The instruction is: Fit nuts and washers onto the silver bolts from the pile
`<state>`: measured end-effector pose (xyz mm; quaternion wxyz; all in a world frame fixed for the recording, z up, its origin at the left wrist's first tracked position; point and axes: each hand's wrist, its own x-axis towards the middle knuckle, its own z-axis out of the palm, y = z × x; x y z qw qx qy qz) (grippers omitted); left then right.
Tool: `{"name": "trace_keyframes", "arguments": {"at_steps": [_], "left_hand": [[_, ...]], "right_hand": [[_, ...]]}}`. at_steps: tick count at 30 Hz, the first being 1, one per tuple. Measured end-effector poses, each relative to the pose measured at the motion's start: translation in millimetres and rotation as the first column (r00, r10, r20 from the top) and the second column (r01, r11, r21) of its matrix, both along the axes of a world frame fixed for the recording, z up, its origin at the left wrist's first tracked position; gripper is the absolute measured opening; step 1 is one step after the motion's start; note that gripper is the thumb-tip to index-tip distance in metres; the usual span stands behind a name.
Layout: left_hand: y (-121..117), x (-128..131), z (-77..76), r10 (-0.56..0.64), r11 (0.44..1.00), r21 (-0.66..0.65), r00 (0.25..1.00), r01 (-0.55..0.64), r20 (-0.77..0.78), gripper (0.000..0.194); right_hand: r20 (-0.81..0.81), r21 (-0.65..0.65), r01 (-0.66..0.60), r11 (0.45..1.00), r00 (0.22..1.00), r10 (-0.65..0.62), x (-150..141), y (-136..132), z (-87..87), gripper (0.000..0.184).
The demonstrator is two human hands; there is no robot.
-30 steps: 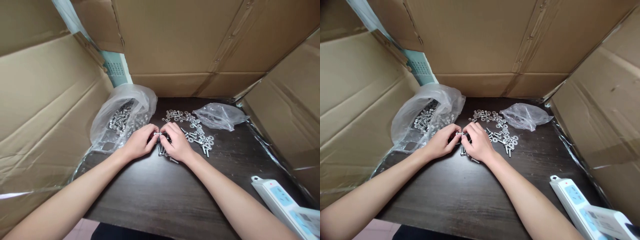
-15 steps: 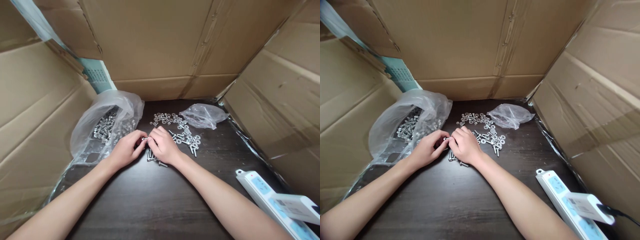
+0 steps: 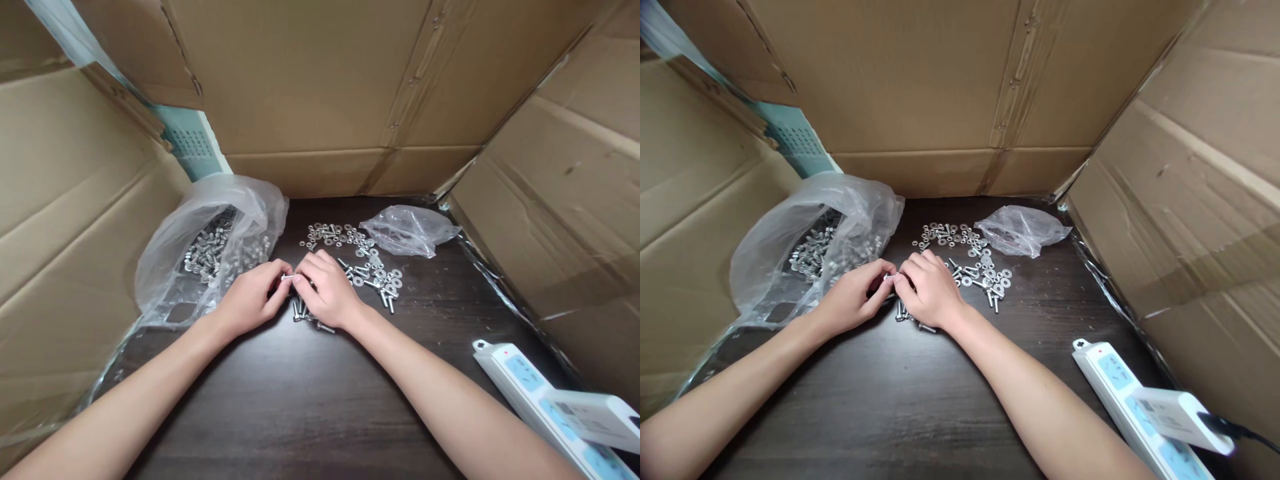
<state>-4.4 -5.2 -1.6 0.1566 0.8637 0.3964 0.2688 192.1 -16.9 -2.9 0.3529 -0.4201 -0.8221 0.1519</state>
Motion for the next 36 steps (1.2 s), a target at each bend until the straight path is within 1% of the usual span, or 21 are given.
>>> {"name": "trace_keyframes", "arguments": {"at_steps": [3,5,8,15,21,25,27,30,32,36], "left_hand": [[0.2,-0.1,-1.0,0.005,1.000,0.003,1.000,-0.005,0.008,0.016],[0.3,-0.2,-1.3,0.004,1.000,0.002,1.000,-0.004,0.010,0.016],[0.5,-0.4,-1.2,-0.001,1.000,0.003,1.000,0.001,0.007,0.015],[0.3,-0.5,-0.4,-0.024,1.000,0.011,1.000,0.024,0.019,0.016],[0.2,0.4,-0.4,-0.032,0.999,0.015,0.999,0.032,0.034,0.014],[0.2,0.5,0.3,-0.032,0.999,0.010,0.998,0.032,0.049,0.014],[-0.1,0.3,0.9,-0.031,1.000,0.010,0.998,0.030,0.055,0.014],[-0.4,-0.2,1.3,-0.024,1.000,0.013,0.998,0.024,0.057,0.014],[-0.4,-0.6,1.0,-0.024,1.000,0.013,0.998,0.023,0.057,0.014],[0.3,-1.1,-0.3,-0.020,1.000,0.016,0.998,0.019,0.054,0.013]], "right_hand": [[-0.029,-0.006,0.018,1.000,0.999,-0.018,0.1,-1.8,2.4,0.012],[-0.041,-0.008,0.026,1.000,0.999,-0.027,0.1,-2.3,2.9,0.007],[-0.061,-0.002,0.029,1.000,0.998,-0.029,-0.1,-2.4,2.5,0.011],[-0.046,0.012,0.028,1.000,0.999,-0.027,-0.9,-2.0,1.8,0.006],[-0.014,0.022,0.019,1.000,1.000,-0.019,-1.3,-1.1,-1.0,0.019],[0.008,0.002,0.032,0.999,0.999,-0.032,-1.6,-1.2,-0.6,0.026],[0.002,-0.008,0.043,0.999,0.999,-0.043,-1.3,-1.9,0.7,0.024],[-0.042,-0.005,0.044,0.999,0.998,-0.044,-0.6,-3.1,2.4,0.012],[-0.056,0.001,0.035,0.999,0.998,-0.035,-0.6,-3.5,2.5,0.008],[-0.032,0.002,0.034,0.999,0.999,-0.034,-1.9,-3.1,0.9,0.012]]}}
